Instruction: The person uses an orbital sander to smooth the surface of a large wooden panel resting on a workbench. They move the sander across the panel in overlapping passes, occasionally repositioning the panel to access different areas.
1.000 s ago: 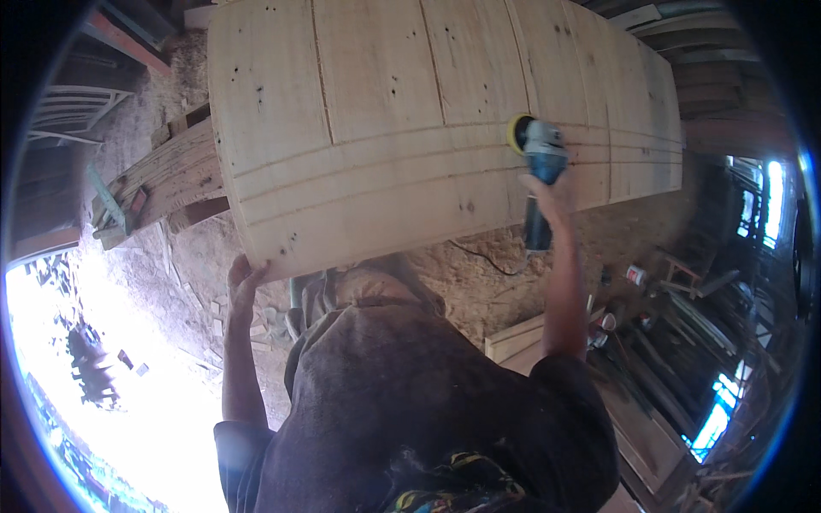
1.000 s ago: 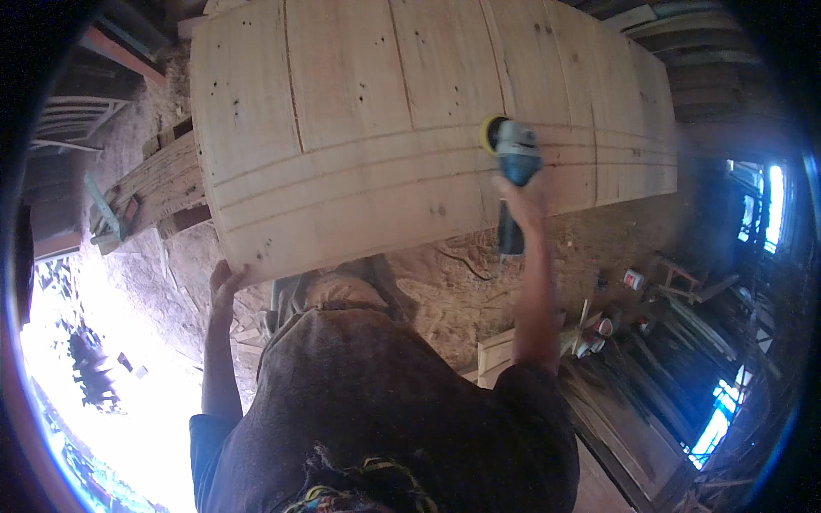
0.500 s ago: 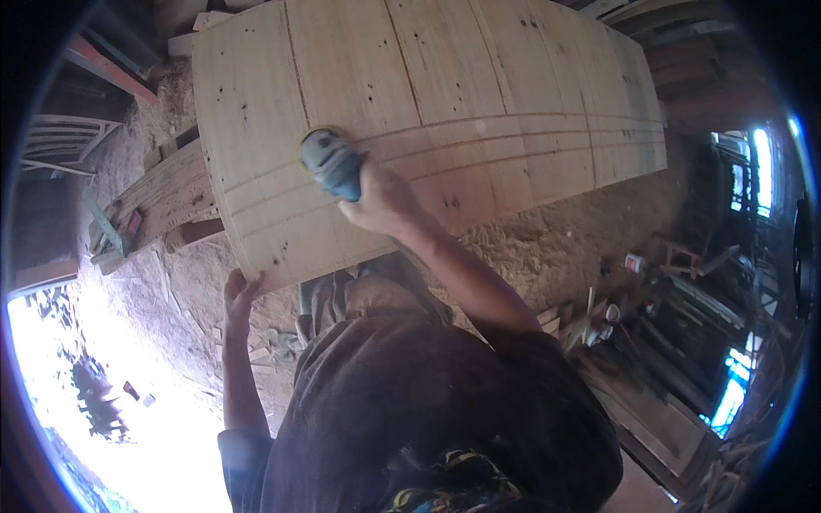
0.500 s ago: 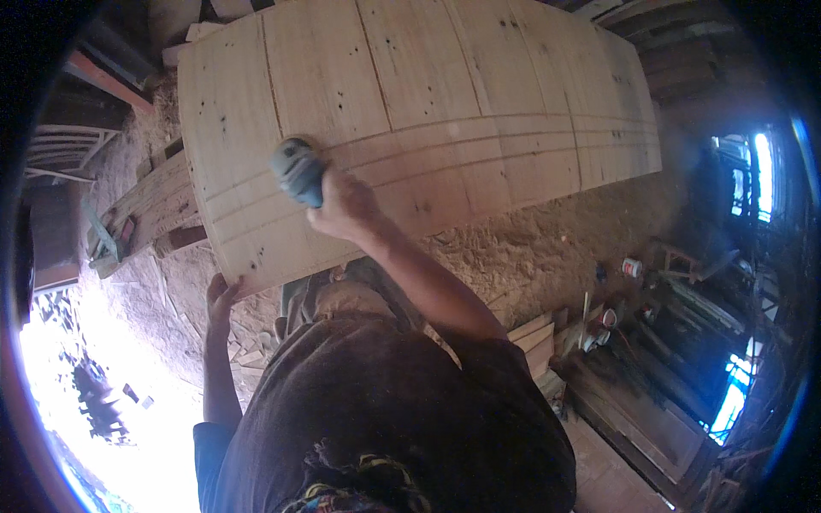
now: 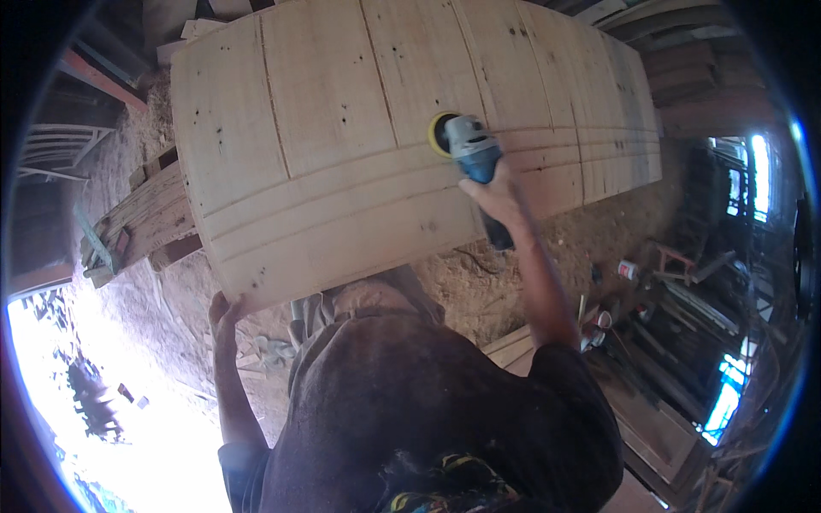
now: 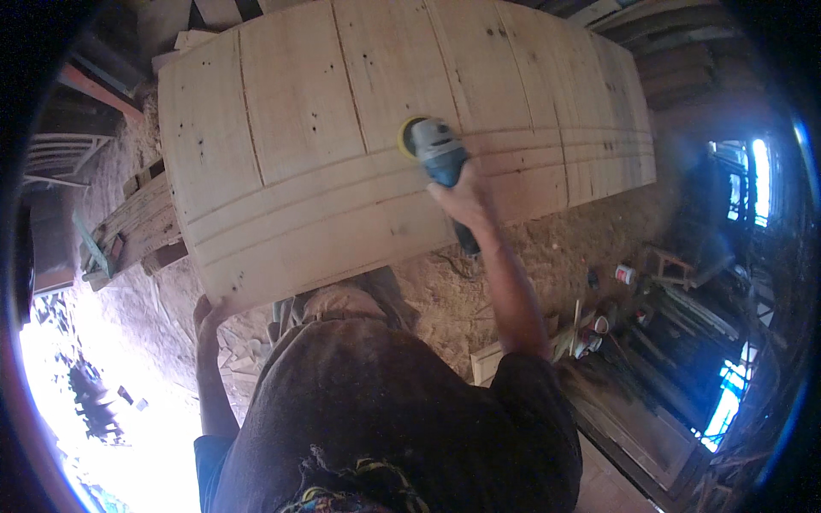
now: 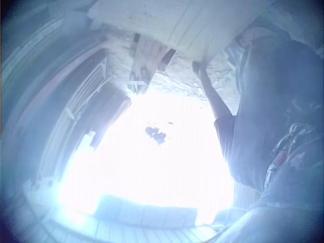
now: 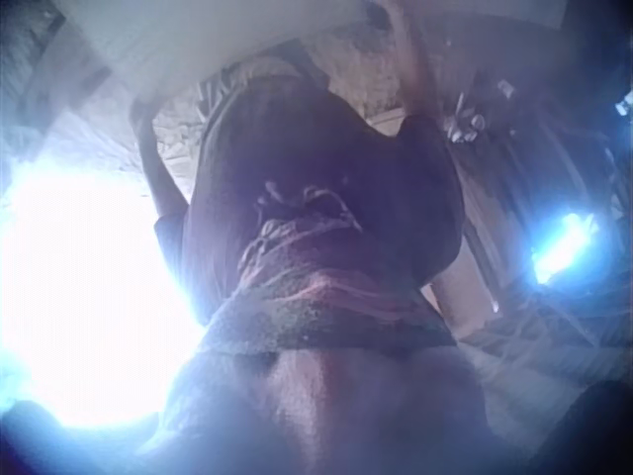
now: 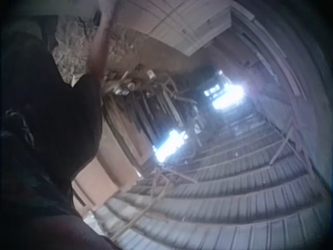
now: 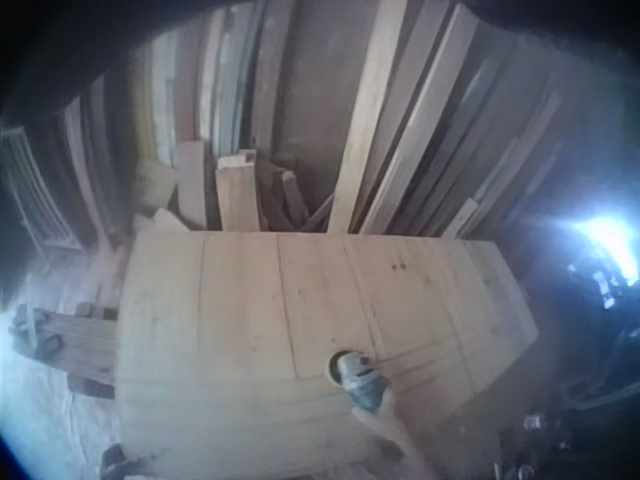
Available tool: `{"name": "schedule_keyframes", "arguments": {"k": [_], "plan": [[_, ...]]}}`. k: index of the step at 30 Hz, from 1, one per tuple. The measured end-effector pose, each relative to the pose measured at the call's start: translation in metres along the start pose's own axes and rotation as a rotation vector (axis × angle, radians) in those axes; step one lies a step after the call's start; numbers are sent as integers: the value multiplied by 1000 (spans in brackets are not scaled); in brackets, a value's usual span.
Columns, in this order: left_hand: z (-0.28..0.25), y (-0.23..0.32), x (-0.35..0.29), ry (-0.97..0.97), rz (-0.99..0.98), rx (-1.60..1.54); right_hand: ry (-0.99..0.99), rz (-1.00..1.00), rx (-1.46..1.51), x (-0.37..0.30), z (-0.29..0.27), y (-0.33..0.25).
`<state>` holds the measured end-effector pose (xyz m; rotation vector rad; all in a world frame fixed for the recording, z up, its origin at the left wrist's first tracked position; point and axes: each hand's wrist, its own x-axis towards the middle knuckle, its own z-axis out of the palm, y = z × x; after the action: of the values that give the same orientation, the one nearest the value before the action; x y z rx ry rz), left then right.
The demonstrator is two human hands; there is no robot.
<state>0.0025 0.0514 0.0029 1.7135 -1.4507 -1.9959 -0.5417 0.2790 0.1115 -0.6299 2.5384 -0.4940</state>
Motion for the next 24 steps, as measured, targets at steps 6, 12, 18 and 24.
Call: {"name": "schedule_keyframes", "arguments": {"k": [6, 12, 18, 24], "plan": [[3, 6, -7, 58, -77, 51, 131, 146, 164, 31, -69, 89], [-12, 0, 17, 39, 136, 238, 80, 160, 238, 13, -62, 82], [90, 60, 75, 460, 644, 748, -186, -239, 82, -38, 63, -47], [186, 82, 74, 540, 616, 1123, -18, -89, 59, -14, 4, 18]]}}
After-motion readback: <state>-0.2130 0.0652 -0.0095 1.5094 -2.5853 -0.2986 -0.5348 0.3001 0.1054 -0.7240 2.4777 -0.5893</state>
